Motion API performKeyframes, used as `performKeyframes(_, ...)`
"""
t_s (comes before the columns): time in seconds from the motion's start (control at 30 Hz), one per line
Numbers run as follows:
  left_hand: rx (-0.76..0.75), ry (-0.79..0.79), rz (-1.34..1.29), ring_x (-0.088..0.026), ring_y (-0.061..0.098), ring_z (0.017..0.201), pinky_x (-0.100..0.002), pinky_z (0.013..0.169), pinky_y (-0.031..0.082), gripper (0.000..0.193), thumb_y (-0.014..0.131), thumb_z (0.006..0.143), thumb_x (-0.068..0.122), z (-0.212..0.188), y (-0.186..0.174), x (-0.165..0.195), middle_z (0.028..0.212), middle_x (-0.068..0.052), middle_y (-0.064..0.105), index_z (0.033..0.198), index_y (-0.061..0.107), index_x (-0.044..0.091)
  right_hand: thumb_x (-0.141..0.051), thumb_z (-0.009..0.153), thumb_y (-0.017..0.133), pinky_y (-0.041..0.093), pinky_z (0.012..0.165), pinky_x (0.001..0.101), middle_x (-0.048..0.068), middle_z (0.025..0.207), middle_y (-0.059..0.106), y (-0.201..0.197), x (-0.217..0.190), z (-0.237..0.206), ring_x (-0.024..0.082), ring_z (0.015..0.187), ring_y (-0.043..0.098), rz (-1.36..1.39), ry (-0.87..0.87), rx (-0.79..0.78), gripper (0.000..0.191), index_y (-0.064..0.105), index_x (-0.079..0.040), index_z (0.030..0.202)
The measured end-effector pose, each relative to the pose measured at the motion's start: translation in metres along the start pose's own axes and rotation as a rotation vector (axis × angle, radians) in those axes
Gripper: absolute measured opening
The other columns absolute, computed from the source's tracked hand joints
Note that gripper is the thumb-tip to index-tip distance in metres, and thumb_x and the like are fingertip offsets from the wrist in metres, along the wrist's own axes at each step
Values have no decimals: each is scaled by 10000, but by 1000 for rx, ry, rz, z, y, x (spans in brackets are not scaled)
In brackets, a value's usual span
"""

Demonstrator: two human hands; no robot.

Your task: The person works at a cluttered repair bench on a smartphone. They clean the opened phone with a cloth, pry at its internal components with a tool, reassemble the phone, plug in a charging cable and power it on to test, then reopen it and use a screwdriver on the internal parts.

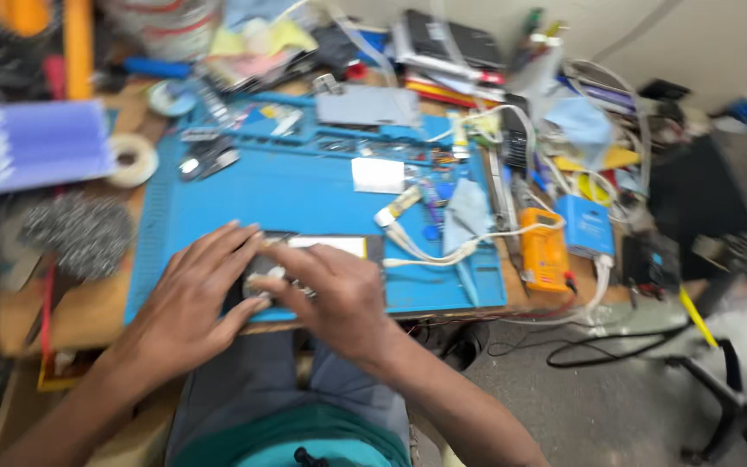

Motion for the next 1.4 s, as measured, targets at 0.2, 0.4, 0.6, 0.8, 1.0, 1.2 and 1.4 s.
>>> performKeyframes(0.2,9,13,22,-365,406,1416,-493,1132,328,741,747,783,290,1,0,4,1499,-180,487,1424,494,15,-108,961,768,588,785,396,93,1064,704,-6,-8,1,291,929,716,103,2,-60,505,589,-176,1428)
performKeyframes(0.4,-18,-10,14,-379,406,1424,-497,1138,335,739,738,797,267,0,2,4,1499,-184,489,1440,485,5,-54,914,704,550,748,429,112,961,650,-7,-8,-1,315,868,674,122,-1,-115,593,562,-173,1477)
performKeyframes(0.6,-5,48,9,-399,417,1426,-508,1147,327,721,745,792,260,0,8,-1,1463,-201,524,1419,507,-7,-96,937,753,537,718,411,115,965,678,-3,0,-7,290,875,677,120,47,-106,521,606,-162,1433)
performKeyframes(0.8,-39,26,7,-424,368,1457,-515,1188,284,744,752,863,260,-2,2,-2,1520,-250,468,1478,457,-39,-13,861,723,575,723,407,143,1085,731,4,-3,7,320,960,716,219,5,-122,530,614,-88,1375)
performKeyframes(1.0,-24,33,-2,-402,365,1481,-518,1201,272,747,753,880,264,1,-6,7,1548,-220,463,1492,443,-31,-56,815,753,594,741,397,158,1137,746,0,-3,9,353,981,734,121,-41,-15,504,634,-117,1301)
performKeyframes(1.2,-43,-14,-23,-400,356,1479,-507,1196,285,755,770,866,266,-2,-4,3,1551,-208,447,1486,453,-26,-119,841,814,591,684,365,114,1050,761,-2,4,4,282,834,756,81,58,53,443,633,-116,1245)
performKeyframes(1.4,-52,-21,-2,-397,345,1476,-511,1188,283,753,763,877,286,2,-7,5,1547,-207,439,1487,450,-24,-75,823,825,588,686,366,115,953,756,5,7,7,289,842,761,103,118,-12,434,685,-97,1233)
Point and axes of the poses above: each hand's wrist, its own z-axis towards the middle knuckle, its own y-axis out of the palm, x = y × z, the point moved 5 cm from there along z, towards the middle knuckle
